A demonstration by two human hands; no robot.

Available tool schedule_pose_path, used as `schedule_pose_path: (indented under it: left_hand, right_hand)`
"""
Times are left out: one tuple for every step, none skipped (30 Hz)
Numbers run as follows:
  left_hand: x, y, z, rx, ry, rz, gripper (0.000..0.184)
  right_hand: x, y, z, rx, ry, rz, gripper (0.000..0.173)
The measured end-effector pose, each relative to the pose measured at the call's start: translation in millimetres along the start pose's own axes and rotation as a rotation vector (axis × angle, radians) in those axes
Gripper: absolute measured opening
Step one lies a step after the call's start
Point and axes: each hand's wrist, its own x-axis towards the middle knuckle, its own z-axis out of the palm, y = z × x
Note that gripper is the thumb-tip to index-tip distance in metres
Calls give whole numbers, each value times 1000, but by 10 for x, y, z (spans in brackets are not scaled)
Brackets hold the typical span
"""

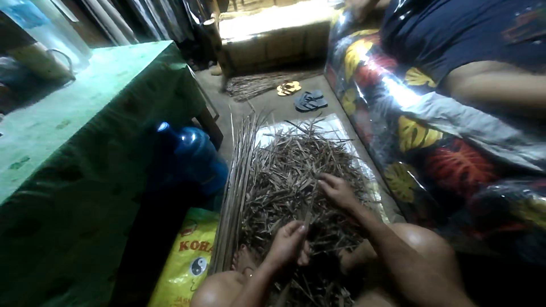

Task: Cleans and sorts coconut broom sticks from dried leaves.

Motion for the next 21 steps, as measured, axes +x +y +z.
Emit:
schedule_pose_path:
  left_hand:
    - [-20, -11, 2, 11, -12, 3, 29]
    - [-40, -24, 6, 19, -29, 1, 29]
    - [-61, -34, 14, 22, -43, -5, 30]
    - [-83, -42, 25, 24, -51, -14, 30]
    - [-101, -49, 35, 26, -58, -26, 30]
    - [-111, -63, 37, 28, -70, -32, 30]
    - [-116, -81, 31, 24, -84, -30, 29]
    - [-122, -96, 23, 19, -96, -24, 29]
    - [-130, -101, 16, 14, -105, -21, 28]
    - [-137, -102, 10, 10, -111, -21, 28]
    - [-141, -102, 6, 9, -112, -26, 28]
    - [-146, -98, 4, 8, -111, -34, 28]
    - [-154, -96, 3, 3, -111, -40, 28]
    - [-166, -95, -1, -6, -111, -44, 28]
    - [-177, -100, -8, -14, -115, -43, 28]
    - [-186, -106, -17, -17, -116, -44, 28]
    - [-194, -106, -24, -18, -114, -48, 28]
    - [-195, -103, -31, -26, -107, -51, 29]
    - [-188, -98, -40, -37, -95, -54, 29]
    - [-174, -87, -49, -48, -78, -52, 30]
    - [-154, -71, -58, -54, -65, -46, 31]
  right_hand:
    - [32, 5, -41, 31, 34, 18, 38]
    - [63, 13, -72, 68, 71, 38, 36]
    - [91, 19, -101, 99, 107, 58, 34]
    - [118, 28, -138, 128, 130, 82, 33]
    - [152, 60, -172, 153, 149, 115, 32]
    - [194, 104, -209, 171, 170, 152, 32]
    - [235, 134, -256, 175, 190, 188, 32]
    - [277, 164, -311, 171, 212, 216, 33]
    - [316, 199, -368, 170, 238, 238, 33]
    - [341, 215, -423, 177, 266, 253, 34]
    - [363, 238, -475, 190, 302, 269, 34]
    - [390, 273, -534, 201, 339, 283, 34]
    - [416, 307, -602, 199, 373, 301, 35]
    - [439, 333, -660, 207, 413, 313, 35]
    - [452, 349, -713, 226, 456, 324, 36]
    - [466, 385, -759, 256, 511, 328, 36]
    - [475, 421, -801, 288, 560, 334, 35]
    - [472, 441, -841, 313, 585, 335, 34]
    - [443, 409, -870, 327, 573, 346, 35]
    - [395, 329, -873, 331, 527, 362, 36]
    - [329, 219, -849, 330, 434, 376, 38]
